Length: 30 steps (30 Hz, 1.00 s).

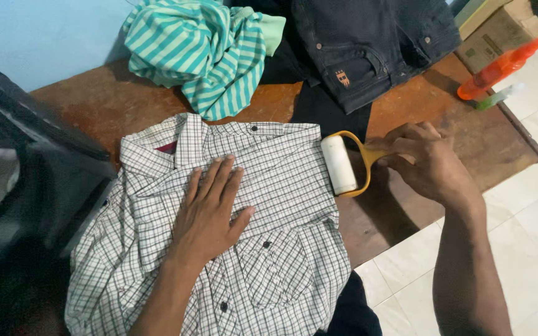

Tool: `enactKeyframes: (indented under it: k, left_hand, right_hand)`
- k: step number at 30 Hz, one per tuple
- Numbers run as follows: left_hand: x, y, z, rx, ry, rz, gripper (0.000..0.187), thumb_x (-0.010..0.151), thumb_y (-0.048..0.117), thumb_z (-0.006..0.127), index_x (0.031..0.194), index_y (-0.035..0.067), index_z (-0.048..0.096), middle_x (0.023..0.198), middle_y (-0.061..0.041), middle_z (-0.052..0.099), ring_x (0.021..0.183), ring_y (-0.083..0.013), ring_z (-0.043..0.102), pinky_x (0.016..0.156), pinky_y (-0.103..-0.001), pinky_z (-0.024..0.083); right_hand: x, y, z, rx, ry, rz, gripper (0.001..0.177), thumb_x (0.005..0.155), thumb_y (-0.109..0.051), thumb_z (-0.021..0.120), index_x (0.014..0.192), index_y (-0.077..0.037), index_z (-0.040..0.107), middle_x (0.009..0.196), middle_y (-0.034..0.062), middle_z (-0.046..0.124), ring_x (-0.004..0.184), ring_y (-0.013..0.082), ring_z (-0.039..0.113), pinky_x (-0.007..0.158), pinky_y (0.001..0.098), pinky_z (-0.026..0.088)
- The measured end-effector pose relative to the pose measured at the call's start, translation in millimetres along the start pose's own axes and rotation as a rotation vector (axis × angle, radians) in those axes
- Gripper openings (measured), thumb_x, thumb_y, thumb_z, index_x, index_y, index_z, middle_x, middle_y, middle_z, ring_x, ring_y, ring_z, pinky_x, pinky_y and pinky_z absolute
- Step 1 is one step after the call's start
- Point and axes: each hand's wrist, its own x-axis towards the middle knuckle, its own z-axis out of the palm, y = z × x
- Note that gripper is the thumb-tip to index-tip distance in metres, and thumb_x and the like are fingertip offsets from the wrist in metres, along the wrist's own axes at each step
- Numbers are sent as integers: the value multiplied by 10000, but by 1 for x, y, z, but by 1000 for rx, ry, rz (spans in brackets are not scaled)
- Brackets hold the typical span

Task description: The person uses a lint roller to remove lint from a checkered shirt laid on a wooden table. They roll the sticky roller over the shirt's front, sleeves, and collar, then fold the shirt and continue rolling the other side.

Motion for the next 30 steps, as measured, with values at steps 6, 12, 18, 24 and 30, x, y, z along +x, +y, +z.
enactKeyframes:
  k: [6, 12, 18, 24, 30]
  left_hand:
    - [-2, 8, 4, -73, 12, 44, 517, 975, 347, 591, 1393, 44, 559, 1514, -140, 514, 1432, -298, 436, 1205, -519, 292]
    - [2, 8, 2, -2, 20, 1, 653, 941, 448, 570, 1416, 1, 527, 1510, -152, 496, 1434, -311, 405, 1189, -538, 256]
    - [6, 11, -2, 47, 23, -43, 707, 924, 491, 564, 1394, -36, 534, 1501, -175, 490, 1415, -336, 404, 1152, -548, 253]
    - [48, 9, 5, -91, 66, -115, 277, 966, 260, 644, 1074, 11, 696, 1123, -119, 653, 1074, -265, 585, 941, -447, 473]
    - [93, 19, 35, -64, 197, -114, 259, 894, 293, 727, 916, 41, 676, 897, -82, 639, 869, -238, 569, 806, -426, 473]
  right_hand:
    - [1, -39, 6, 185, 69, -61, 363, 846, -174, 761, 1205, -228, 759, 1045, 16, 676, 1086, 242, 572, 894, 480, 414]
    - [18, -62, 18, 52, 93, -76, 349, 831, -152, 765, 1172, -228, 778, 1075, 36, 677, 1077, 246, 565, 915, 515, 353]
    - [16, -47, 9, 64, 52, -10, 359, 814, -167, 786, 1167, -228, 784, 1026, 13, 686, 1053, 224, 570, 907, 491, 338]
    - [3, -57, 20, 165, 97, -165, 247, 790, -155, 785, 1036, -161, 777, 1089, 23, 683, 1062, 227, 575, 901, 471, 338]
    - [-14, -45, 7, 2, 55, -15, 206, 731, -139, 802, 935, -144, 773, 1004, 7, 679, 1040, 223, 582, 860, 479, 342]
